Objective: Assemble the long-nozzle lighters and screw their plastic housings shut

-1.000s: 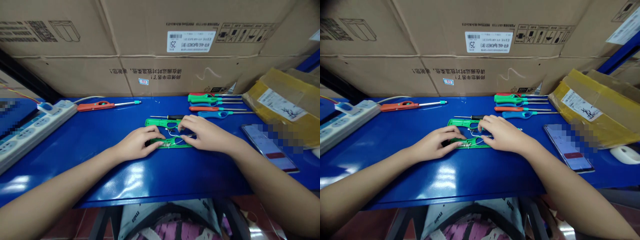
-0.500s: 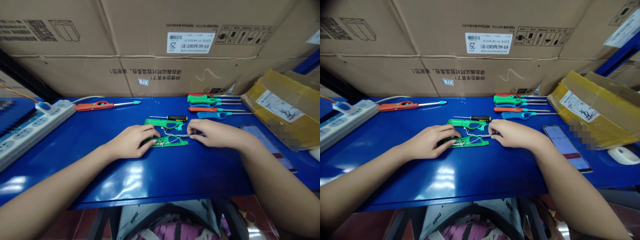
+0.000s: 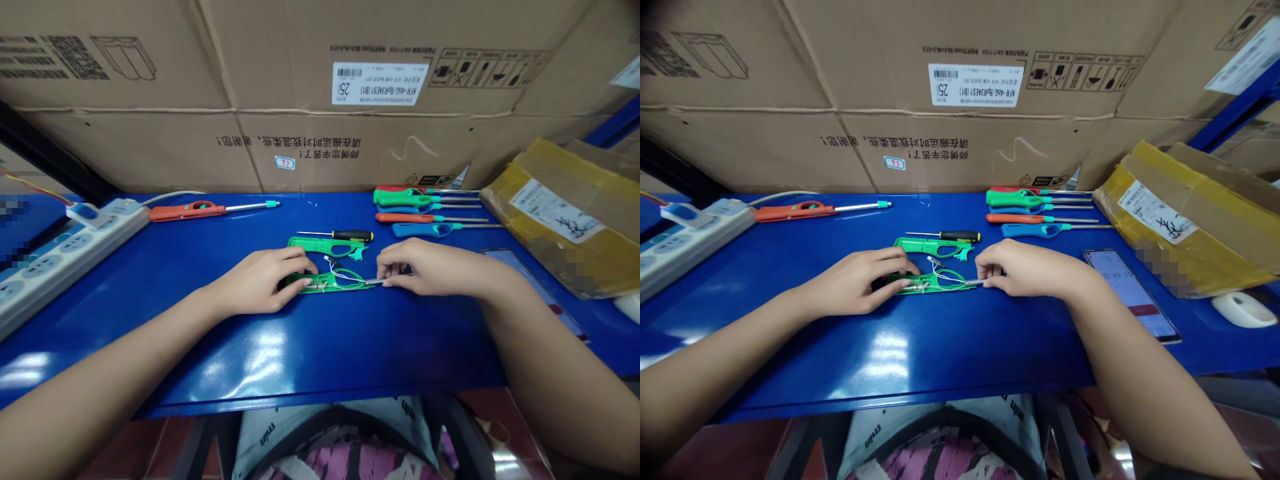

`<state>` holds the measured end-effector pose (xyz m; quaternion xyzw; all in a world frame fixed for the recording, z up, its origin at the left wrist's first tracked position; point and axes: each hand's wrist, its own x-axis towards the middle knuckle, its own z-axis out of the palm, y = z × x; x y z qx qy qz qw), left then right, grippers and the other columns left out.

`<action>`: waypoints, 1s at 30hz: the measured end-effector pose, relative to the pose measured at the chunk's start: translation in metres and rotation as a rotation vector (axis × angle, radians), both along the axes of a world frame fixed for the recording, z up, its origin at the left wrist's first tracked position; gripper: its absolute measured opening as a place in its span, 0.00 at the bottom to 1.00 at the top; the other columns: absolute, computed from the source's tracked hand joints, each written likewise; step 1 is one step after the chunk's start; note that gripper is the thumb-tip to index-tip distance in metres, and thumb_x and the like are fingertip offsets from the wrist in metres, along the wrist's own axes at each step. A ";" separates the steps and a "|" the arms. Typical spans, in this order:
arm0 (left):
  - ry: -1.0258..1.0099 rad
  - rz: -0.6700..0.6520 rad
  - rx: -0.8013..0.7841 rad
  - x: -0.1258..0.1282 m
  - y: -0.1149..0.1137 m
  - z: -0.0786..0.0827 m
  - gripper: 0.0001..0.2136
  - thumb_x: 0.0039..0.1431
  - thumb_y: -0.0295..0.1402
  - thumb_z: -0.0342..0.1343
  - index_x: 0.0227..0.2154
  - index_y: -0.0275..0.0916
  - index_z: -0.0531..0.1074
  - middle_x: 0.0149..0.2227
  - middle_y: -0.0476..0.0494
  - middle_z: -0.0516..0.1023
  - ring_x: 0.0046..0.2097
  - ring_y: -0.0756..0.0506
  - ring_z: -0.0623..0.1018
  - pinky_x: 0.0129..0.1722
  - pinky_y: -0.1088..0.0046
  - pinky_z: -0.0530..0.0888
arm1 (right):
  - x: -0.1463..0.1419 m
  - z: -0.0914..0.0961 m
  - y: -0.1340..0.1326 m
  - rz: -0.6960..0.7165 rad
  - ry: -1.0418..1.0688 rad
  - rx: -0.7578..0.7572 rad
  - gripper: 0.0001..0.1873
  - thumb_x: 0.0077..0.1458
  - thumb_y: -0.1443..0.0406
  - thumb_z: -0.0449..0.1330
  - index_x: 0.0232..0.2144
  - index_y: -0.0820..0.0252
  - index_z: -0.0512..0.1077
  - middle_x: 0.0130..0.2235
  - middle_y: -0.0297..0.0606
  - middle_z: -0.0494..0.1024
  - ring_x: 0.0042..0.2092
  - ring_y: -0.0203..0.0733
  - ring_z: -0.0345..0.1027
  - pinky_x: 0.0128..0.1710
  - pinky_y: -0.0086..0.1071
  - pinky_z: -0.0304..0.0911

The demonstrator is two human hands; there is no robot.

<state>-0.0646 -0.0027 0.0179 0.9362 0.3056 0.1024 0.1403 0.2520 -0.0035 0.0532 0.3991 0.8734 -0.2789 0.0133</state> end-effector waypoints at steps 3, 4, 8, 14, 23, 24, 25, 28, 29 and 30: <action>0.000 0.002 -0.004 0.000 0.000 0.000 0.13 0.71 0.37 0.47 0.49 0.42 0.73 0.48 0.44 0.76 0.45 0.44 0.79 0.43 0.69 0.74 | 0.000 -0.001 0.001 0.005 -0.001 -0.007 0.07 0.56 0.72 0.60 0.32 0.58 0.77 0.33 0.33 0.80 0.33 0.37 0.73 0.32 0.29 0.62; 0.000 0.003 -0.007 0.000 0.000 0.000 0.13 0.71 0.37 0.47 0.50 0.42 0.73 0.48 0.44 0.76 0.45 0.44 0.79 0.43 0.69 0.74 | 0.000 -0.001 0.001 0.005 -0.002 -0.007 0.07 0.56 0.73 0.60 0.32 0.58 0.77 0.33 0.33 0.80 0.33 0.37 0.73 0.32 0.29 0.62; -0.007 0.007 -0.019 0.001 -0.001 0.000 0.12 0.71 0.37 0.47 0.49 0.42 0.73 0.48 0.44 0.76 0.44 0.44 0.78 0.42 0.69 0.74 | -0.003 0.000 -0.001 0.023 -0.001 0.009 0.08 0.57 0.73 0.59 0.32 0.58 0.77 0.33 0.34 0.81 0.33 0.37 0.73 0.33 0.29 0.63; -0.022 -0.001 -0.024 0.001 0.000 0.000 0.13 0.71 0.37 0.47 0.49 0.41 0.74 0.47 0.43 0.76 0.44 0.44 0.78 0.42 0.69 0.75 | 0.000 0.000 -0.002 0.017 -0.016 0.001 0.09 0.58 0.72 0.59 0.33 0.57 0.78 0.33 0.34 0.81 0.34 0.38 0.73 0.33 0.30 0.64; -0.031 -0.013 -0.004 0.001 -0.002 0.000 0.13 0.70 0.36 0.47 0.49 0.40 0.74 0.47 0.42 0.77 0.44 0.44 0.78 0.43 0.69 0.75 | -0.004 -0.001 -0.004 0.033 -0.045 0.106 0.09 0.54 0.74 0.60 0.31 0.57 0.79 0.33 0.35 0.81 0.34 0.40 0.73 0.34 0.32 0.62; -0.019 -0.014 0.012 0.001 -0.003 0.000 0.13 0.70 0.35 0.47 0.50 0.40 0.73 0.47 0.42 0.77 0.44 0.44 0.79 0.42 0.69 0.75 | -0.005 0.000 -0.005 0.036 -0.065 0.131 0.09 0.54 0.73 0.61 0.31 0.57 0.79 0.33 0.35 0.81 0.34 0.40 0.73 0.34 0.32 0.62; -0.005 -0.014 0.034 0.002 -0.003 0.000 0.13 0.70 0.35 0.47 0.50 0.41 0.73 0.47 0.42 0.77 0.44 0.44 0.79 0.42 0.68 0.75 | -0.005 0.000 -0.006 0.037 -0.087 0.155 0.08 0.54 0.73 0.61 0.31 0.57 0.79 0.33 0.35 0.81 0.34 0.41 0.73 0.34 0.32 0.61; 0.033 -0.016 0.117 0.003 -0.004 0.000 0.13 0.70 0.34 0.47 0.49 0.40 0.74 0.46 0.42 0.78 0.44 0.42 0.79 0.43 0.66 0.75 | -0.006 0.001 -0.007 0.033 -0.124 0.222 0.05 0.54 0.69 0.62 0.32 0.56 0.79 0.34 0.36 0.81 0.35 0.43 0.74 0.33 0.33 0.61; 0.036 -0.020 0.142 0.003 -0.005 0.001 0.13 0.69 0.34 0.47 0.48 0.40 0.74 0.45 0.41 0.78 0.44 0.42 0.78 0.44 0.65 0.75 | -0.006 0.002 -0.007 0.036 -0.125 0.240 0.05 0.55 0.68 0.62 0.32 0.56 0.79 0.35 0.36 0.82 0.36 0.43 0.74 0.34 0.34 0.61; 0.034 -0.026 0.162 0.004 -0.005 0.001 0.13 0.69 0.33 0.47 0.48 0.40 0.75 0.45 0.41 0.78 0.45 0.41 0.78 0.46 0.64 0.75 | -0.006 0.002 -0.007 0.041 -0.122 0.254 0.04 0.55 0.66 0.63 0.33 0.56 0.79 0.35 0.36 0.82 0.37 0.44 0.75 0.34 0.34 0.62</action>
